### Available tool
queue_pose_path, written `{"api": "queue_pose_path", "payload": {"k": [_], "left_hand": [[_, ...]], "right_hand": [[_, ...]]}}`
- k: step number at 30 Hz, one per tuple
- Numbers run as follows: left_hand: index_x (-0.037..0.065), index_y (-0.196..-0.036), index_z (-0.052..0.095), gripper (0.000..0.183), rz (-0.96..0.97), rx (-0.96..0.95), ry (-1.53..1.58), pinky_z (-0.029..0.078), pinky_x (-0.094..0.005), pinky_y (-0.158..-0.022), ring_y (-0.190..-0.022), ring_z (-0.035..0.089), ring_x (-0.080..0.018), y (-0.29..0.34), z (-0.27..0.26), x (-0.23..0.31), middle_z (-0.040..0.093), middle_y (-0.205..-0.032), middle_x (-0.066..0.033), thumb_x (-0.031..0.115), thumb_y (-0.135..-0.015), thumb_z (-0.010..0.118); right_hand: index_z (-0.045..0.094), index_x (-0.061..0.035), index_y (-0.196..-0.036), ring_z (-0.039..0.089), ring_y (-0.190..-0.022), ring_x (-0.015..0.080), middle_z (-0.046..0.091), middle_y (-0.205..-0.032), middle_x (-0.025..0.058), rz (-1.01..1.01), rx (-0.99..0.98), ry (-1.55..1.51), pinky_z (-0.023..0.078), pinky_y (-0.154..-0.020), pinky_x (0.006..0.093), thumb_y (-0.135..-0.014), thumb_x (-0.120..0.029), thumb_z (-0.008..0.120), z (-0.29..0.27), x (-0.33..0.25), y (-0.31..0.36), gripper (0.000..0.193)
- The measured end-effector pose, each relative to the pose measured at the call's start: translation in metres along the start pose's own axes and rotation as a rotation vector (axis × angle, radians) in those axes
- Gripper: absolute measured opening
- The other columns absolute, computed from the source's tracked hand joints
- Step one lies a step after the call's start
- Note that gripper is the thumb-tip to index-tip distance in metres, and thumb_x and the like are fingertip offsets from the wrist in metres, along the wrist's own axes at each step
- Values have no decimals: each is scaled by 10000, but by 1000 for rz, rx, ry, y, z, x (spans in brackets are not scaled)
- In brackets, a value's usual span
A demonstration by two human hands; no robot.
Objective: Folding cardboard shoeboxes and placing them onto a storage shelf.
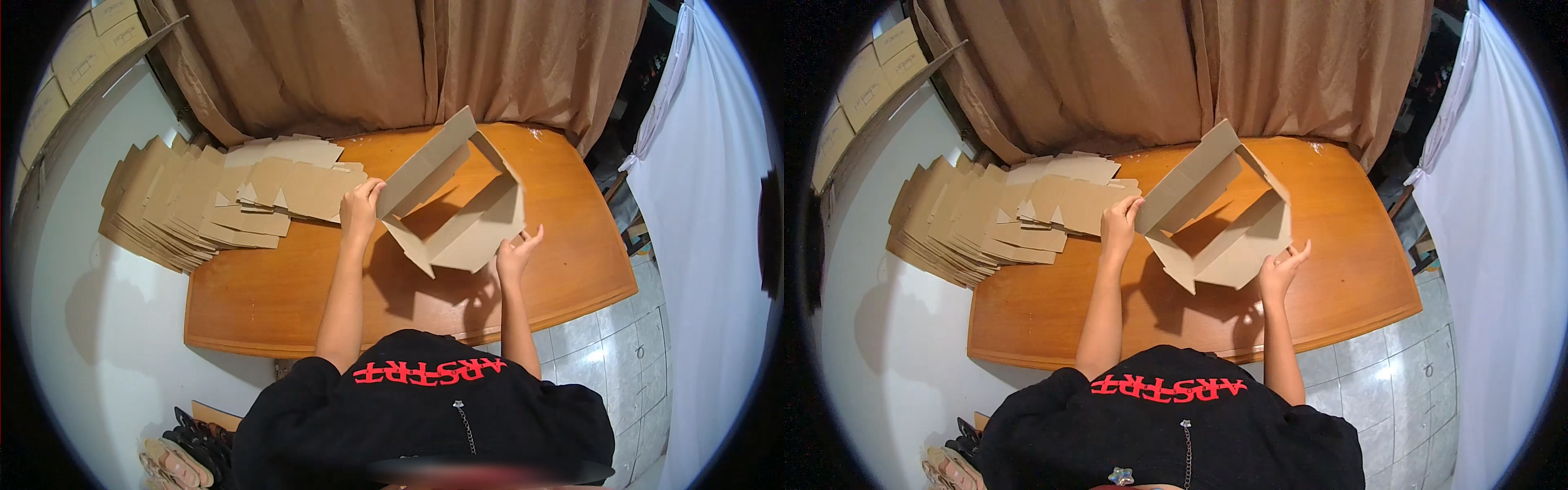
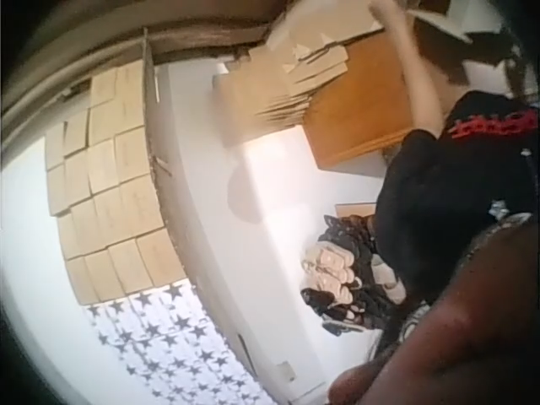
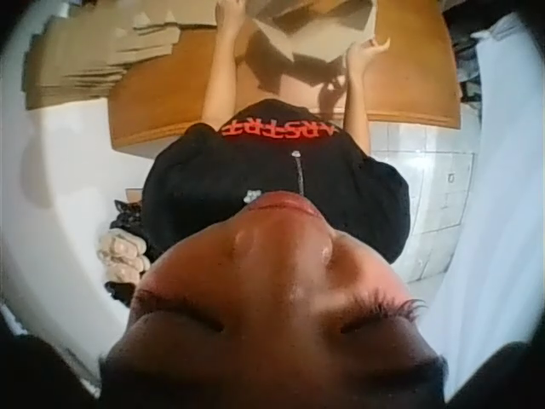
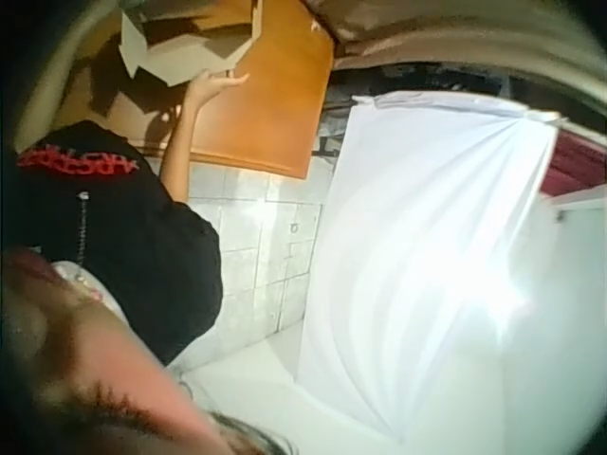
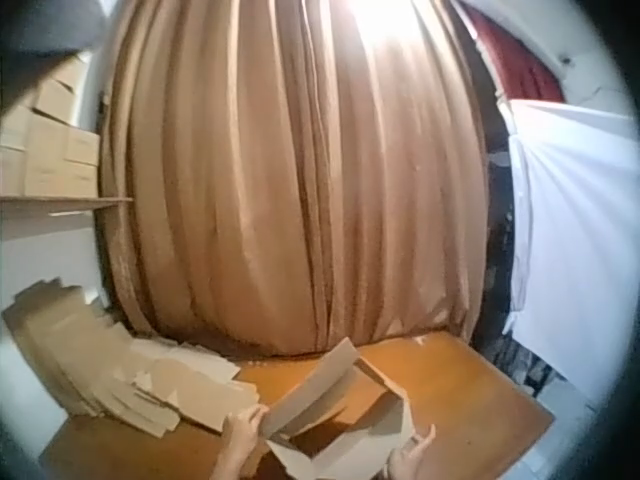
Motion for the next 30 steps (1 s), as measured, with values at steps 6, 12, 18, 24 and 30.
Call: {"api": "queue_pose_path", "payload": {"k": [6,12,18,24,30], "left_hand": [[42,-824,625,165,176,-142,-81,447,-348,-599,-704,589,-287,-17,3,21,623,-776,-112,194,-831,559],[65,-786,621,136,216,-223,-74,455,-371,-587,-713,589,-289,-18,13,20,625,-764,-83,195,-802,584],[59,-774,632,162,195,-294,-45,461,-374,-608,-722,587,-302,-16,19,9,628,-763,-98,215,-796,592],[73,-812,644,182,-18,-350,-99,456,-385,-653,-761,585,-310,-26,25,-26,629,-790,-111,248,-785,608],[75,-899,640,152,178,55,-348,449,-364,-712,-842,558,-304,-6,19,-10,615,-870,-113,149,-766,629]], "right_hand": [[88,45,-1351,321,-1192,401,232,-1292,302,-151,-54,473,308,-990,437,-670,-237,725,16,-15,-10,975],[120,66,-1343,294,-1215,416,210,-1323,303,6,-320,362,298,-1002,431,-634,-391,738,39,-18,-4,1045],[163,74,-1328,429,-1118,428,393,-1189,340,87,-341,553,372,-929,424,-715,-170,612,38,-8,-3,798],[317,-64,-1302,524,-1028,399,522,-1108,287,96,-442,475,424,-871,425,-679,55,455,22,-7,-31,648],[380,-17,-1227,581,-885,329,572,-915,234,127,-484,457,454,-793,361,-656,60,461,21,-9,-49,582]]}}
Point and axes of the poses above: each hand's wrist, its own y-axis away from the middle knuckle, its own z-axis out of the palm, x = y × z, the point moved 1 cm from there along -y, towards the middle knuckle
